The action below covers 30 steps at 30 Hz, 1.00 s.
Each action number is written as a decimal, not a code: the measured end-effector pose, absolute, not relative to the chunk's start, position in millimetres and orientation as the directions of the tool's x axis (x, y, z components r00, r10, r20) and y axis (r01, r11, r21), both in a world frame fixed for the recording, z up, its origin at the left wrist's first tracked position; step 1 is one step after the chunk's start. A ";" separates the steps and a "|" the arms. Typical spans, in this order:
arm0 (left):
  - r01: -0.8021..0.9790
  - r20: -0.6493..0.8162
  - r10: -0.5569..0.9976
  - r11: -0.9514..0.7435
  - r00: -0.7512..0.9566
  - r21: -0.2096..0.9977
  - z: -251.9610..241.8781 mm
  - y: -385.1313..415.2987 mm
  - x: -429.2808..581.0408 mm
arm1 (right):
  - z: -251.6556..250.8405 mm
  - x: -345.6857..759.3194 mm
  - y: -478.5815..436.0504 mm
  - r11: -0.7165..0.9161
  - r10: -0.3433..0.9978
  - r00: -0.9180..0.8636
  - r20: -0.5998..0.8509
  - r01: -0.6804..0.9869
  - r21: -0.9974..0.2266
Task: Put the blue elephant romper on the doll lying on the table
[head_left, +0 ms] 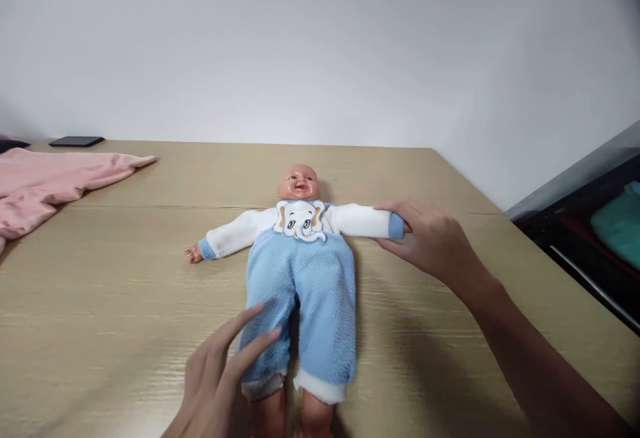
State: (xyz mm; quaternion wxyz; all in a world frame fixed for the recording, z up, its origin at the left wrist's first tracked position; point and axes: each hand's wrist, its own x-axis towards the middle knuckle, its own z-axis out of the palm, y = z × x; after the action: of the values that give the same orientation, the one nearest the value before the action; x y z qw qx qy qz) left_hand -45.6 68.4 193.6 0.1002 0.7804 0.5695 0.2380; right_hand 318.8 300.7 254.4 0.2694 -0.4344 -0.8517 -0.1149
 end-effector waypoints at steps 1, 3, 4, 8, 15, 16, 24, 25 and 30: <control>0.811 0.271 0.918 -0.386 0.290 0.440 209.0 88.5 -38.1 | 265.8 310.8 300.9 0.593 0.656 -0.511 0.556 0.804 0.040; 0.772 0.314 0.871 -0.484 0.378 0.413 236.1 140.1 -19.3 | 289.2 292.5 304.1 0.608 0.604 -0.587 0.539 0.777 0.164; 0.761 0.364 0.844 -0.522 0.395 0.385 246.5 169.9 -8.6 | 300.7 283.3 306.8 0.629 0.573 -0.634 0.519 0.747 0.218; 0.788 0.428 0.824 -0.523 0.370 0.325 265.7 281.9 33.2 | 337.5 254.4 315.9 0.727 0.437 -0.774 0.457 0.604 0.326; 0.751 0.599 0.779 -0.504 0.183 0.426 272.8 347.1 54.8 | 290.3 259.2 306.1 0.861 0.321 -0.116 0.940 0.450 -0.238; 0.712 0.614 0.781 -0.497 0.119 0.495 274.0 349.1 53.4 | 271.3 263.7 303.3 0.853 0.358 0.029 0.933 0.396 -0.339; -0.063 0.378 0.778 -0.469 -0.503 0.881 285.7 355.4 45.0 | 168.2 267.3 272.1 0.550 0.826 -0.111 0.552 0.368 -0.750; -0.151 0.319 0.784 -0.459 -0.533 0.876 285.9 352.9 44.6 | 167.4 264.5 269.3 0.539 0.837 -0.136 0.529 0.369 -0.757; -0.448 0.136 0.875 -0.365 -0.464 0.816 277.7 340.5 36.1 | 180.9 255.2 259.1 0.546 0.836 -0.171 0.521 0.351 -0.761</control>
State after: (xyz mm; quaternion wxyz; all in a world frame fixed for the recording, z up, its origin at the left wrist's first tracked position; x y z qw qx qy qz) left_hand 36.1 340.5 277.7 0.4280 0.2910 0.3667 0.7731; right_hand 255.2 259.1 180.9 0.4969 -0.4092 -0.7253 0.2439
